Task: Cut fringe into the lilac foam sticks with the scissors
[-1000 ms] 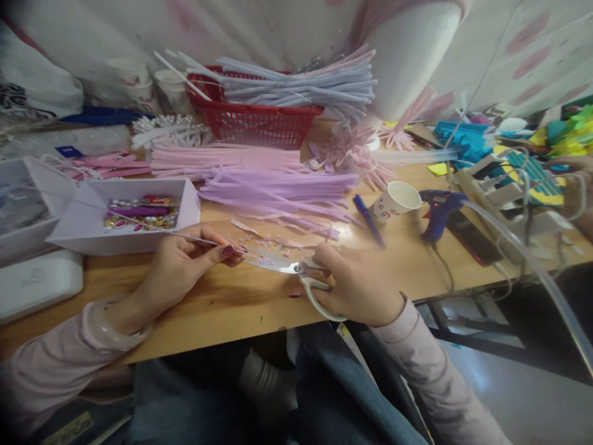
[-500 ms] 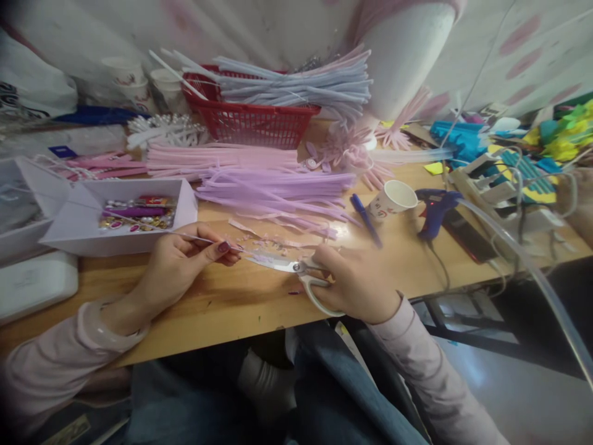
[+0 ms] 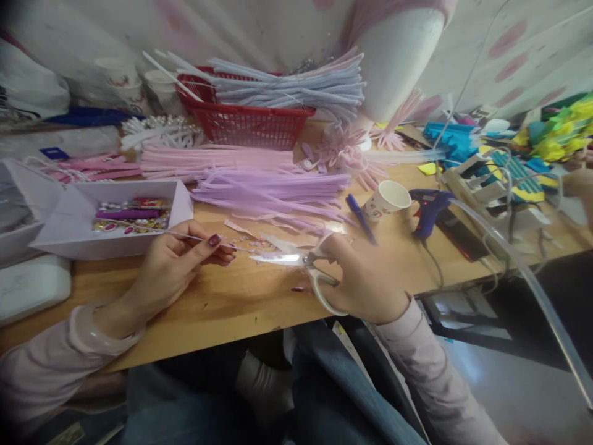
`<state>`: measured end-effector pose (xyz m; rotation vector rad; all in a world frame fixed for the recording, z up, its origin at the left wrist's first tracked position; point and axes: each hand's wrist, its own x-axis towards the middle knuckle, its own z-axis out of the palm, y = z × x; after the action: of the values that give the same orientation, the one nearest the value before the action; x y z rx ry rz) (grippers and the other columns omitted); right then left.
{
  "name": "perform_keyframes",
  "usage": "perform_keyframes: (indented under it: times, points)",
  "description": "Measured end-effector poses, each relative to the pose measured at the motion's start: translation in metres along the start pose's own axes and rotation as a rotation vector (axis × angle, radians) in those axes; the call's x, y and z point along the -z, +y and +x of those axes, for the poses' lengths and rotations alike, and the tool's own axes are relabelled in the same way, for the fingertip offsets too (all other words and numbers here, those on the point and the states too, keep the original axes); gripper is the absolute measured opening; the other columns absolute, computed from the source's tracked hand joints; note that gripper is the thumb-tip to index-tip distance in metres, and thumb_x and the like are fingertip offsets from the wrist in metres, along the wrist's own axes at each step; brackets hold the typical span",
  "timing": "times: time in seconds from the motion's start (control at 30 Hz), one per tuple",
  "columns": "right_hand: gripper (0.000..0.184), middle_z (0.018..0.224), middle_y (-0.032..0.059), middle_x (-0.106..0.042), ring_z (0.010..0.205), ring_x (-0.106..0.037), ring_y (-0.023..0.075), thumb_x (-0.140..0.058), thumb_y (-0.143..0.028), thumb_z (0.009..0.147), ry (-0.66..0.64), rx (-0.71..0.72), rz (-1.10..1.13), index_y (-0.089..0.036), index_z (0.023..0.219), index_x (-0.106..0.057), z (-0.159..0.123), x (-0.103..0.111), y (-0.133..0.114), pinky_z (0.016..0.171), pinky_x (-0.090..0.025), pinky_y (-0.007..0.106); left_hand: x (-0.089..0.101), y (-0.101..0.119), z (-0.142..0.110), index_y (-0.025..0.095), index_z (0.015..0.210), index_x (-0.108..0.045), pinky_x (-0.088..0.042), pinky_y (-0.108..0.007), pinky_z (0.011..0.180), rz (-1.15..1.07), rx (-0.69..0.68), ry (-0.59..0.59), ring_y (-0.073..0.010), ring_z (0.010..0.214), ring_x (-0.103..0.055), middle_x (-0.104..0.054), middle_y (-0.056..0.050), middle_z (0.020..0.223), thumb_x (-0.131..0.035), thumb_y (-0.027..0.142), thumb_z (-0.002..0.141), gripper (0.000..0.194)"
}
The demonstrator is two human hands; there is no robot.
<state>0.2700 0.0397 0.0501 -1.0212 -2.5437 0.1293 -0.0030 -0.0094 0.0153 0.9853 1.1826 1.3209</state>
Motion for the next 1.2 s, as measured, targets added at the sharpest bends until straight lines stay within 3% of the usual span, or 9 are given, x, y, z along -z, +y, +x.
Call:
perform_keyframes:
  times: [0.2, 0.77, 1.2]
  points:
    - [0.010, 0.072, 0.0034, -0.063, 0.063, -0.060, 0.0174, -0.056, -0.022, 0.079, -0.024, 0.039, -0.065, -0.021, 0.081, -0.046, 0.002, -0.012, -0.008, 0.057, -0.042, 0.028, 0.000, 0.000, -0.001, 0.017, 0.076, -0.061, -0.060, -0.029, 0.070, 0.029, 0.014, -0.007, -0.0183, 0.069, -0.073, -0.077, -0.006, 0.077, -0.074, 0.040, 0.077, 0.027]
    - [0.022, 0.062, 0.0003, -0.060, 0.055, -0.055, 0.0156, -0.062, -0.040, 0.081, -0.027, 0.062, -0.103, -0.022, 0.079, -0.049, 0.005, -0.015, -0.008, 0.053, -0.036, 0.026, -0.002, 0.002, -0.001, 0.017, 0.073, -0.062, -0.060, -0.026, 0.067, 0.032, -0.010, -0.022, -0.0161, 0.067, -0.073, -0.076, -0.004, 0.072, -0.075, 0.037, 0.077, 0.024]
    - [0.022, 0.064, 0.0010, -0.060, 0.056, -0.056, 0.0165, -0.061, -0.039, 0.080, -0.048, 0.056, -0.126, -0.021, 0.080, -0.049, 0.005, -0.011, -0.010, 0.052, -0.035, 0.027, -0.004, 0.005, -0.003, 0.018, 0.071, -0.061, -0.061, -0.027, 0.066, 0.073, -0.008, 0.004, -0.0178, 0.066, -0.073, -0.076, -0.005, 0.071, -0.076, 0.040, 0.075, 0.027]
